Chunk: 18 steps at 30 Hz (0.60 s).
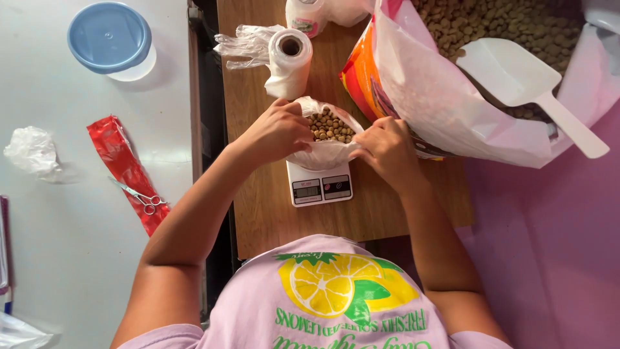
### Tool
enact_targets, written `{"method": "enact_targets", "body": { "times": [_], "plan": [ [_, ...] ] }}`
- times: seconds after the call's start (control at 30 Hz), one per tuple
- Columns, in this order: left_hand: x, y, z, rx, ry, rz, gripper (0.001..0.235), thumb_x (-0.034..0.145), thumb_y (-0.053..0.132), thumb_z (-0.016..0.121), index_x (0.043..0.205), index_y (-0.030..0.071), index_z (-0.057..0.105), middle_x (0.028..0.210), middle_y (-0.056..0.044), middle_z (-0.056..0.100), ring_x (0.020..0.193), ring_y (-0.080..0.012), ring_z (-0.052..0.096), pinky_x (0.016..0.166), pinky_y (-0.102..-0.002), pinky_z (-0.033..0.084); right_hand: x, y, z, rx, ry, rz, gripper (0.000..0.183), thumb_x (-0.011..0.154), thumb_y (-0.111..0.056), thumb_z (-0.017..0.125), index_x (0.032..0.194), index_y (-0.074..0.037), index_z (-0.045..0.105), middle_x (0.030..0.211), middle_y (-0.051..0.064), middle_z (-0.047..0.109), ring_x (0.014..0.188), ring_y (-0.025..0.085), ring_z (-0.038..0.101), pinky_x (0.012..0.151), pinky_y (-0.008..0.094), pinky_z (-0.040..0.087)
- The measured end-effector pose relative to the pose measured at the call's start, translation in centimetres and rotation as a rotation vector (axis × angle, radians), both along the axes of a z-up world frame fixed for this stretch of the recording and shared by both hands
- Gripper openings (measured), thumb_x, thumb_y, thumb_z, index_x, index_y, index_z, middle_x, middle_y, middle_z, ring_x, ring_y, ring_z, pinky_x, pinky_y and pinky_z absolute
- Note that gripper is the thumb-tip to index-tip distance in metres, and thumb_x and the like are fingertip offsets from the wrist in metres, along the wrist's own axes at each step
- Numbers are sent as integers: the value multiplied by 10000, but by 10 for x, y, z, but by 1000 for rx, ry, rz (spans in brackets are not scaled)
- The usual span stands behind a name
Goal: Scooping dry kibble from a large bulk bag into smaller plastic bags, weighing them on a digital scale, and tying them closed.
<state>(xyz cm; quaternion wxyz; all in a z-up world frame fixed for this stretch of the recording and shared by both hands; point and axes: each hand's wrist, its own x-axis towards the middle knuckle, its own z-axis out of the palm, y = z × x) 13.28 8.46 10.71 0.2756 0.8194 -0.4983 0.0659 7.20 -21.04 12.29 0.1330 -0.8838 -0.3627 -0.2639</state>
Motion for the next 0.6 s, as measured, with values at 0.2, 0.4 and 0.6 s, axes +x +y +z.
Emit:
{"method": "enact_targets", "body": {
  "times": [0.2, 0.4, 0.6],
  "plan": [
    [-41, 7, 1, -123, -399, 149, 279, 928, 367, 736, 739, 214, 598, 750, 37, 543, 917, -196, 562, 986, -403, 432, -14, -11, 8, -203, -143, -126, 123, 1009, -193, 689, 886, -201, 695, 877, -38, 604, 929, 191, 590, 735, 323, 464],
    [-62, 11, 16, -21, -410, 246, 268, 864, 349, 858, 946, 160, 687, 1016, 25, 699, 1156, -248, 621, 1206, -524, 302, -68, -60, 151, 40, -101, -96, 360, 1124, 35, 401, 1076, 11, 756, 1155, 202, 724, 1073, 380, 657, 1047, 496, 445],
    [-42, 8, -2, 140, -340, 390, 518, 683, 346, 923, 1048, 91, 659, 1203, -137, 620, 1200, -390, 587, 1126, -581, 465, 5, -180, 175, -507, 247, -725, 396, 1023, -490, 764, 1286, -197, 809, 1097, 74, 777, 1051, 317, 701, 862, 425, 521]
  ]
}}
